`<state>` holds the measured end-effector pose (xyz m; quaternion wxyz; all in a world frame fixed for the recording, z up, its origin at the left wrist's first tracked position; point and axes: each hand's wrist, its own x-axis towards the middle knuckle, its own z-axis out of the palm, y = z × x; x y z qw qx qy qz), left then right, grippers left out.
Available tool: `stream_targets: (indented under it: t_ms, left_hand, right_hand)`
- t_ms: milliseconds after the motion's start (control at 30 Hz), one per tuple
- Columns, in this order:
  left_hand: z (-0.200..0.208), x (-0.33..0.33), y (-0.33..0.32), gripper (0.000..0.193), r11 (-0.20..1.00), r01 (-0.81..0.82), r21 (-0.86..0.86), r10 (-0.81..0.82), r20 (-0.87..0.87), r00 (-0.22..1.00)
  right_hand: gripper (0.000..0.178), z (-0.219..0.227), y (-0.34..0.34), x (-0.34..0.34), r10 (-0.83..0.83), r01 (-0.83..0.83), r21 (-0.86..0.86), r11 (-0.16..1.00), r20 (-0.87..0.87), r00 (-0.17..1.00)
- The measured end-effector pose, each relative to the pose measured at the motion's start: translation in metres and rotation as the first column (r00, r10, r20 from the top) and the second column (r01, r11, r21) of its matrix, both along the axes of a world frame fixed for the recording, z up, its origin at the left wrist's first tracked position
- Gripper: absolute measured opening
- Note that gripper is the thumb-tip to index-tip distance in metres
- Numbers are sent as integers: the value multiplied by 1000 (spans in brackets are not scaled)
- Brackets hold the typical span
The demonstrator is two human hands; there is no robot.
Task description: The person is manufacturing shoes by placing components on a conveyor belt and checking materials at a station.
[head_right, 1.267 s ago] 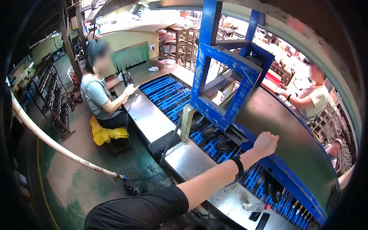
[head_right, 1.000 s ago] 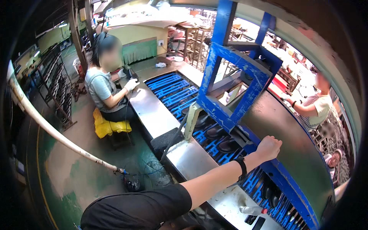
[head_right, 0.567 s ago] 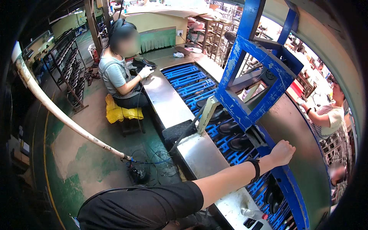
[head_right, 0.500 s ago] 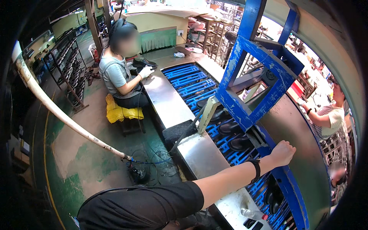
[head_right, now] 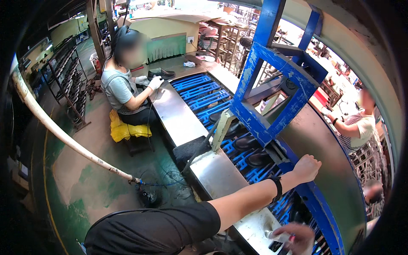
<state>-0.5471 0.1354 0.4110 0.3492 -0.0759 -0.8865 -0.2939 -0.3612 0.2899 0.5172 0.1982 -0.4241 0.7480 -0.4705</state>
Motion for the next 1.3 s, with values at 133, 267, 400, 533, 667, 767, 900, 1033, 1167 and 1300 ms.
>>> stream_targets:
  t_ms: [133, 267, 400, 533, 667, 767, 900, 1033, 1167, 1300]
  left_hand:
    - [13, 1, 13, 8, 999, 33, 12, -33, -50, 998]
    - [12, 2, 12, 10, 1000, 9, 4, -9, -37, 999]
    - [14, 4, 11, 11, 1000, -6, -22, 5, -54, 999]
    - [11, 6, 12, 11, 999, 25, 21, -23, -96, 995]
    - [9, 2, 14, 10, 999, 36, 19, -34, -115, 993]
    - [11, -2, 12, 10, 1000, -14, 4, 15, -140, 990]
    - [14, -2, 13, 10, 1000, -3, -15, 0, -132, 991]
    - [13, -1, 9, 11, 1000, 14, -23, -17, -151, 988]
    - [13, 2, 12, 10, 998, 54, -42, -60, -144, 988]
    - [13, 1, 9, 9, 996, 58, -65, -67, -141, 988]
  right_hand:
    - [32, -30, 30, -75, -566, 546, -316, 776, 34, 824]
    - [25, -69, 64, -156, -766, 677, -436, 593, -45, 641]
    - [25, -94, 65, -190, -753, 611, -453, 650, -273, 599]
    - [25, -111, 57, -198, -781, 765, -238, 599, -387, 491]
    - [26, -112, 62, -212, -807, 786, -259, 562, -381, 451]
    - [26, -110, 78, -233, -807, 793, -203, 575, -299, 509]
    - [26, -106, 72, -232, -760, 802, -122, 584, -429, 488]
    - [26, -101, 49, -218, -756, 853, -123, 507, -538, 372]
    - [26, -98, 45, -218, -800, 876, -132, 465, -486, 351]
    - [25, -92, 12, -199, -784, 898, -109, 426, -540, 306]
